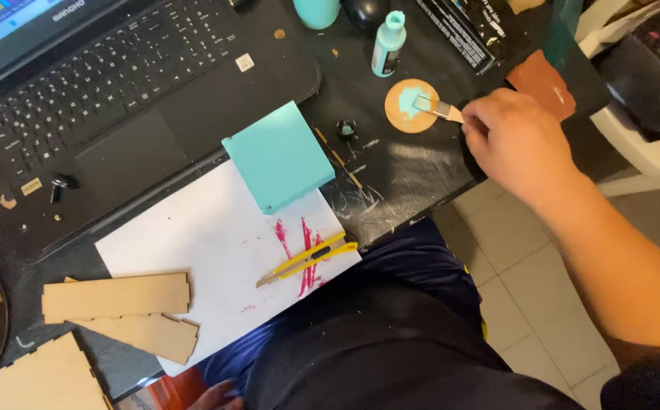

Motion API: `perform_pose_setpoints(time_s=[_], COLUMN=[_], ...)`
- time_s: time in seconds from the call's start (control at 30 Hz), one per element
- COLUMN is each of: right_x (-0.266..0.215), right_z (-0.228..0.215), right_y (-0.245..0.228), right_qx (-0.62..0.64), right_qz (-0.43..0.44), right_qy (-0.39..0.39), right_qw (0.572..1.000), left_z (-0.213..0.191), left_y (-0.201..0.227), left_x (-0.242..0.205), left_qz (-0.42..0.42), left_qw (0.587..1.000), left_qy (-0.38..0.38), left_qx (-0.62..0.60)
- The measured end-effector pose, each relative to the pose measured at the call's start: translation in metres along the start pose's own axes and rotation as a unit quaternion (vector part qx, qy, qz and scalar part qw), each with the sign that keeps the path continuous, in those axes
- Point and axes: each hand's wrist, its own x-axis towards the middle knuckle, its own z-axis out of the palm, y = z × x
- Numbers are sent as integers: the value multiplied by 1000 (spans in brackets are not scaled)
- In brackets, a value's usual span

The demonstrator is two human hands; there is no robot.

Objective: The person uses a utility knife to cut and score a rectangular wooden piece on a white surface, then snaps off the cut sections. They then pick up a paintbrush, dip it into a container of light blue paint, and apply the paint to a small, box-like wooden structure.

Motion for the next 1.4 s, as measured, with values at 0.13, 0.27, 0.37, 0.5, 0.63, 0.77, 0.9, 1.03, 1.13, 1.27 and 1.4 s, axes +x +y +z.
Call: perform_pose_setpoints(time_s=[0.13, 0.27, 0.37, 0.5, 0.63, 0.77, 0.9, 1.03, 1.13, 1.27, 1.4], right_x=[3, 0, -3, 7, 47, 111, 183, 221, 226, 221, 216], right_z=[-3, -13, -33, -49, -83, -117, -119, -112, -123, -128, -126], right_y=[5, 10, 0, 7, 26, 6, -21, -52, -69, -67, -60], right_qx=[14, 61, 156, 473, 712, 677, 562, 490, 323, 216, 199], right_qz=[-21, -39, 52, 122, -90, -181, -137, -60, -114, -132, -156], right_qy=[8, 52, 21, 70, -44, -90, 5, 20, 51, 33, 37], right_qw=[1000, 996, 986, 870, 695, 708, 815, 870, 938, 967, 967], left_z=[-23, -23, -29, -26, -30, -20, -26, -16, 25, 70, 87], left_y=[110, 272, 252, 336, 370, 415, 437, 520, 609, 660, 665], left_x=[32, -68, -42, -48, -44, -40, -32, -32, 15, 80, 94], left_qz=[-59, -128, -84, -50, 12, -11, 5, 549, 469, 527, 608], left_qw=[864, 877, 858, 800, 777, 730, 779, 823, 871, 840, 779], left_qy=[-445, -161, -203, -263, -257, -336, -276, -48, -143, -117, -144], left_qx=[230, 434, 464, 537, 575, 595, 564, 136, 10, 56, 52])
